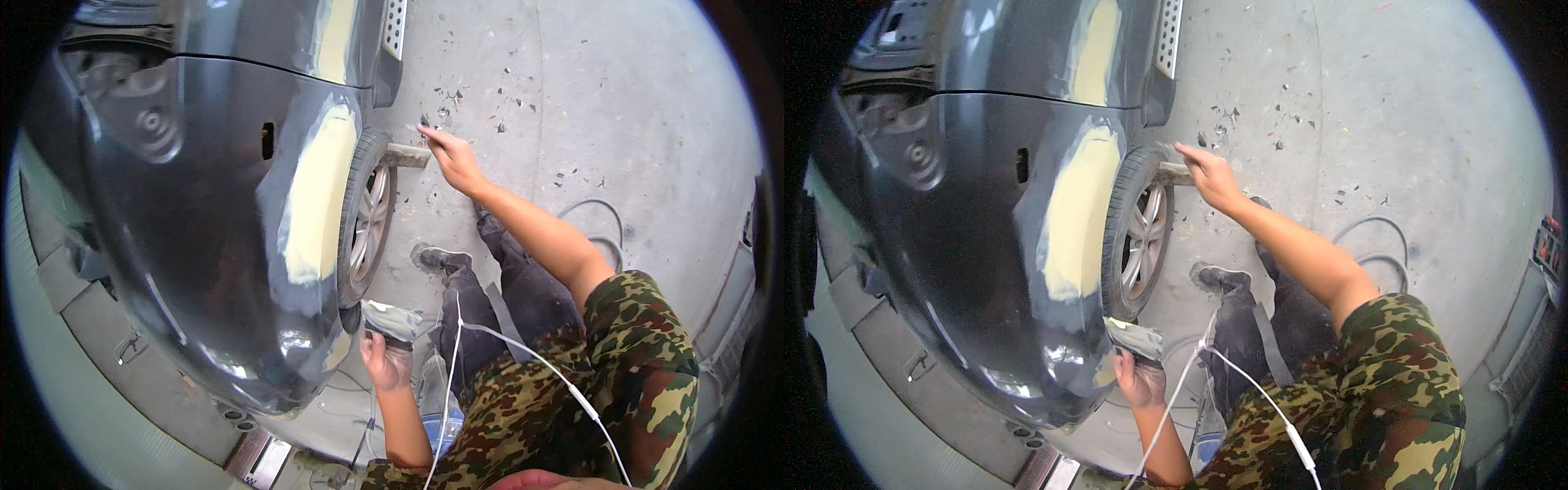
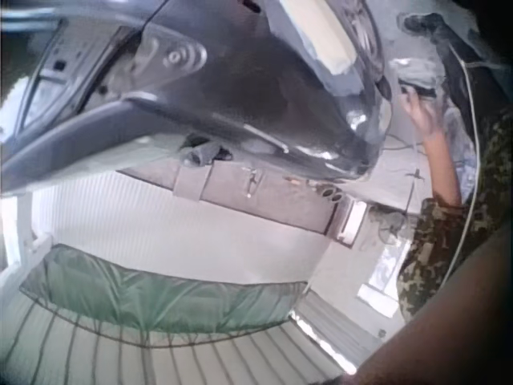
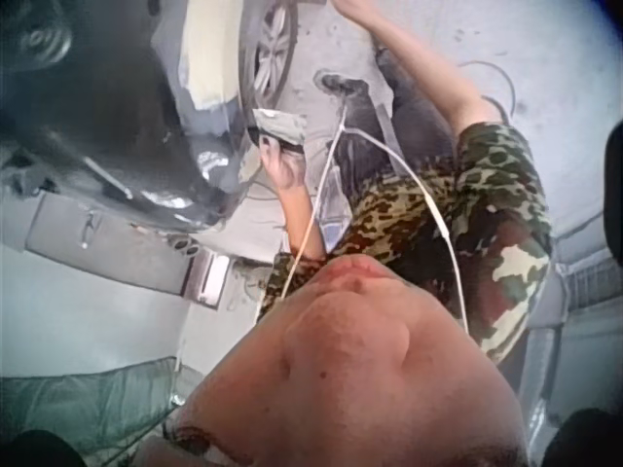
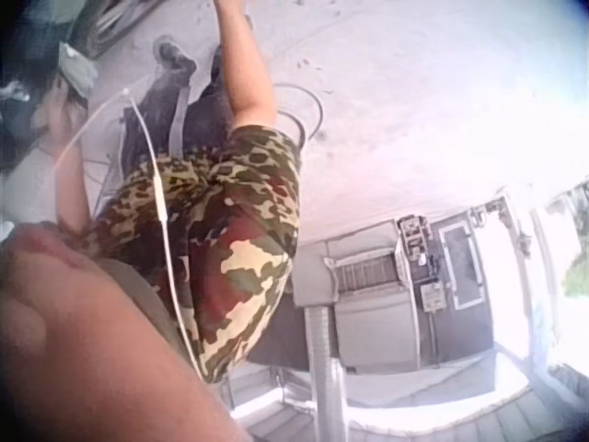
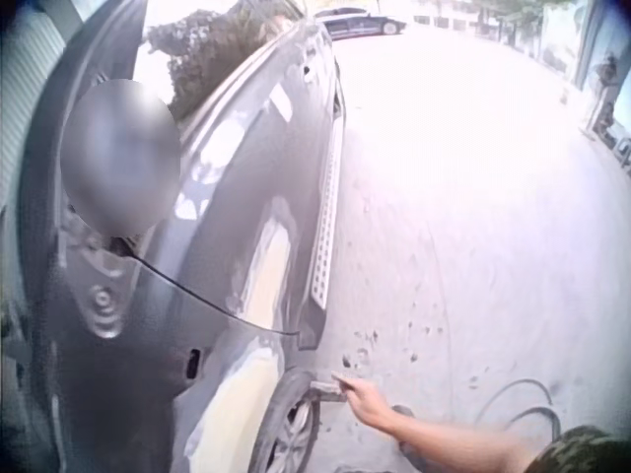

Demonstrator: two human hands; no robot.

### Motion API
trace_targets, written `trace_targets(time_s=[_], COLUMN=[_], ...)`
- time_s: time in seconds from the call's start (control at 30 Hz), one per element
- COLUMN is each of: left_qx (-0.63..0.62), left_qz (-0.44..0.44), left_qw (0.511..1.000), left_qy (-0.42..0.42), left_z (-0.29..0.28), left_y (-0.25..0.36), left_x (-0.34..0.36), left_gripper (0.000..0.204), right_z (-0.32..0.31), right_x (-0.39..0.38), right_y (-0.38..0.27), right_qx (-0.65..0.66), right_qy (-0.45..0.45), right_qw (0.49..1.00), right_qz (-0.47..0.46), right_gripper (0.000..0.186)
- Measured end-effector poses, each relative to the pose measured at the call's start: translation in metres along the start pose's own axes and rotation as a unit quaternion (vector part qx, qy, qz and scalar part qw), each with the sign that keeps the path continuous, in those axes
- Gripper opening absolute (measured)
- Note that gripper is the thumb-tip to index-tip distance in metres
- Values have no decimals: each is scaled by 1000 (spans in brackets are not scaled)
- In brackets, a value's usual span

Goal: The person applies body filler to several spots on a dark gray car using a metal spreader. They work on the front fender, door, and hood, smoothing the filler into each area. The person periodically scrapes excess filler from the spreader and continues applying to additional spots.

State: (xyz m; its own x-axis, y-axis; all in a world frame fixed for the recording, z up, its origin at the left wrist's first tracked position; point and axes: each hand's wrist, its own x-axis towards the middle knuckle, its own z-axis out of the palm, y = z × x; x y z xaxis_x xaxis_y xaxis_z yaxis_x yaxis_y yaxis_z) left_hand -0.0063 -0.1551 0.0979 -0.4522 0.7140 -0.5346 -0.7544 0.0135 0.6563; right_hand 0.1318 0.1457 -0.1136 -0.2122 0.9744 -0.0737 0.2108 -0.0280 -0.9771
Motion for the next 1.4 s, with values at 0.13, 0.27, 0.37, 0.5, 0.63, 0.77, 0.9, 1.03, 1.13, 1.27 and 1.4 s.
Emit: trace_targets(time_s=[0.13, 0.27, 0.37, 0.5, 0.63, 0.77, 0.9, 1.03, 1.13, 1.27, 1.4], left_qx=[0, 18, 19, 12, -1, 0, 20, 36, 63, 79, 63], left_qz=[-22, -38, -51, -78, -86, -88, -97, -91, -62, -44, -53], left_qw=[997, 994, 990, 988, 990, 990, 991, 992, 993, 995, 994], left_qy=[73, 97, 127, 135, 114, 107, 89, 80, 72, -32, -73], left_z=[1, 5, 10, 15, 14, 12, 16, 24, 32, 45, 61], left_y=[2, 2, 1, 0, 2, 5, 11, 17, 18, 13, 4], left_x=[-43, -72, -87, -97, -99, -100, -99, -75, -35, 29, 76], left_gripper=[46, 47, 49, 49, 49, 50, 50, 50, 52, 52, 48], right_z=[44, 67, 72, 72, 78, 92, 100, 84, 56, 5, -43], right_x=[44, 64, 65, 57, 43, 29, 13, -6, -21, -46, -74], right_y=[-42, -74, -86, -91, -88, -81, -71, -66, -74, -112, -153], right_qx=[10, 44, 57, 48, 61, 79, 71, 121, 220, 333, 248], right_qy=[96, 95, 96, 120, 114, 117, 105, 87, 76, -15, -121], right_qw=[987, 981, 977, 972, 974, 976, 982, 989, 969, 922, 953], right_qz=[-132, -163, -183, -195, -184, -164, -137, 1, 83, 197, 127], right_gripper=[40, 43, 46, 45, 46, 48, 45, 44, 34, 32, 31])
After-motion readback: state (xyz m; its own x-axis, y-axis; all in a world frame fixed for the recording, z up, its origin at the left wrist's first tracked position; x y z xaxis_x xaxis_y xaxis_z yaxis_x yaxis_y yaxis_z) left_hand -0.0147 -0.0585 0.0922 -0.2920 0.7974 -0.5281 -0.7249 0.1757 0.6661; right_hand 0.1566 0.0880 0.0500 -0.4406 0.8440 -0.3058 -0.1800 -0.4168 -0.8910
